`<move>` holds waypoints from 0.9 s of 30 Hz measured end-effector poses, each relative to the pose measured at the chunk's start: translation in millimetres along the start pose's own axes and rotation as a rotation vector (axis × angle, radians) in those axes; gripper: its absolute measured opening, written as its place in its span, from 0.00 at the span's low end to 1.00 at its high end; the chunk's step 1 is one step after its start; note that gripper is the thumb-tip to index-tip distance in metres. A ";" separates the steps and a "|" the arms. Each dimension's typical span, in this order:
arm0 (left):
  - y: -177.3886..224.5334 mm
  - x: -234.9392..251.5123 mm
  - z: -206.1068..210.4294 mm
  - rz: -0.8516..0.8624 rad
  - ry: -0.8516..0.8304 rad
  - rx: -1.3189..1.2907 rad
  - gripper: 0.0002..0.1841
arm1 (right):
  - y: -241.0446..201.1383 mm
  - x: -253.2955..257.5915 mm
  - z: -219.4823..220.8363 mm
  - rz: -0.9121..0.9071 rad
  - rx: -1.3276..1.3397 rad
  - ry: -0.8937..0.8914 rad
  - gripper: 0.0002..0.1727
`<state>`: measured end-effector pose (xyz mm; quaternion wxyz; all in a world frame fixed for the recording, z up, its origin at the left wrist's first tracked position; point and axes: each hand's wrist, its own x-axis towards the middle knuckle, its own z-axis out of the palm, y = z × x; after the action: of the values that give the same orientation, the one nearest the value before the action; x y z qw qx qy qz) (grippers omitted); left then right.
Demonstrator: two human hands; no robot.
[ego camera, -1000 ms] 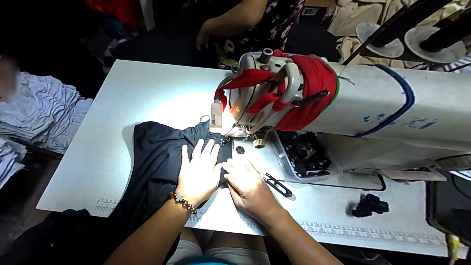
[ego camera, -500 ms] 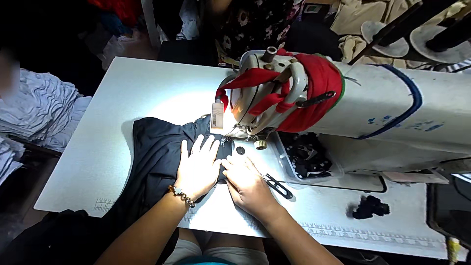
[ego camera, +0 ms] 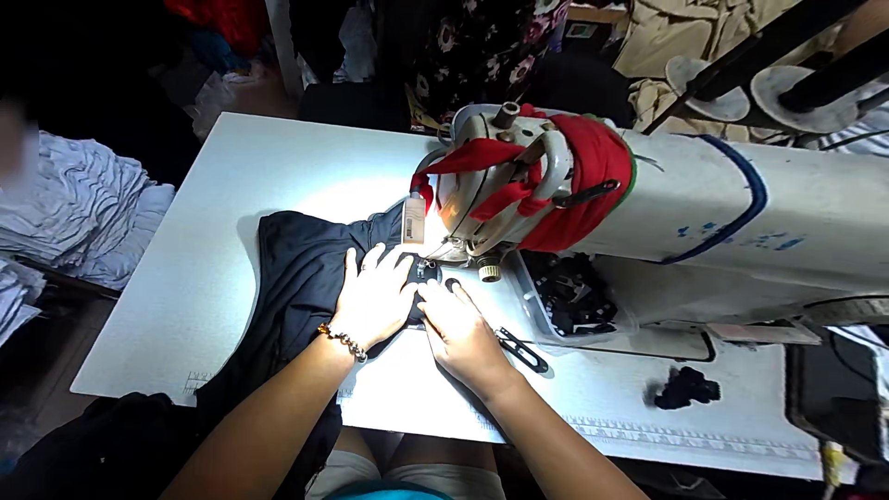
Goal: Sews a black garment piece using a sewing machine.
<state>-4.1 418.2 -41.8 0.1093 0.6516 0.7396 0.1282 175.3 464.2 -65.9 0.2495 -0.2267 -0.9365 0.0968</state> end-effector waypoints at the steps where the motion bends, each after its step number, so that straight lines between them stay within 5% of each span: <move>1: -3.9 -1.6 0.4 0.039 0.076 -0.019 0.26 | 0.1 -0.7 -0.4 0.014 0.003 -0.008 0.15; 7: -29.9 -15.1 -40.9 0.315 0.187 0.072 0.22 | -40.4 -14.8 -24.8 0.341 0.245 0.008 0.26; 9: -38.2 -18.8 -60.3 0.454 0.211 0.068 0.18 | -69.2 -16.5 -34.8 0.584 0.680 -0.143 0.17; 12: -38.1 -20.0 -87.8 0.592 0.086 0.094 0.16 | -99.9 -1.8 -32.9 0.845 1.344 -0.475 0.31; 14: -34.3 -20.1 -98.5 0.620 -0.053 0.095 0.14 | -114.8 16.1 -14.9 0.849 1.548 -0.470 0.29; 17: -35.3 -13.4 -101.0 0.658 -0.102 0.105 0.14 | -135.0 52.8 24.7 0.874 1.867 -0.218 0.12; 20: -22.4 -19.6 -129.8 0.437 -0.207 0.316 0.09 | -140.9 79.7 57.9 0.628 2.250 -0.051 0.13; 22: -18.1 -28.1 -142.8 0.339 -0.188 0.438 0.09 | -136.4 81.7 57.1 0.650 2.148 -0.170 0.11; 24: -17.6 -39.8 -148.0 0.268 -0.141 0.499 0.08 | -123.4 71.7 35.7 0.660 1.707 -0.435 0.06; 25: -16.8 -46.7 -146.9 0.229 -0.119 0.511 0.07 | -111.4 60.7 16.7 0.584 1.462 -0.544 0.12; 27: -14.4 -61.9 -137.1 0.175 -0.058 0.505 0.07 | -88.0 30.9 -13.9 0.431 0.940 -0.405 0.16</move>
<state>-54.7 348.6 82.4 -0.0469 0.7232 0.6855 -0.0700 125.4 402.4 -15.1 0.1135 -0.2544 -0.7540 0.5949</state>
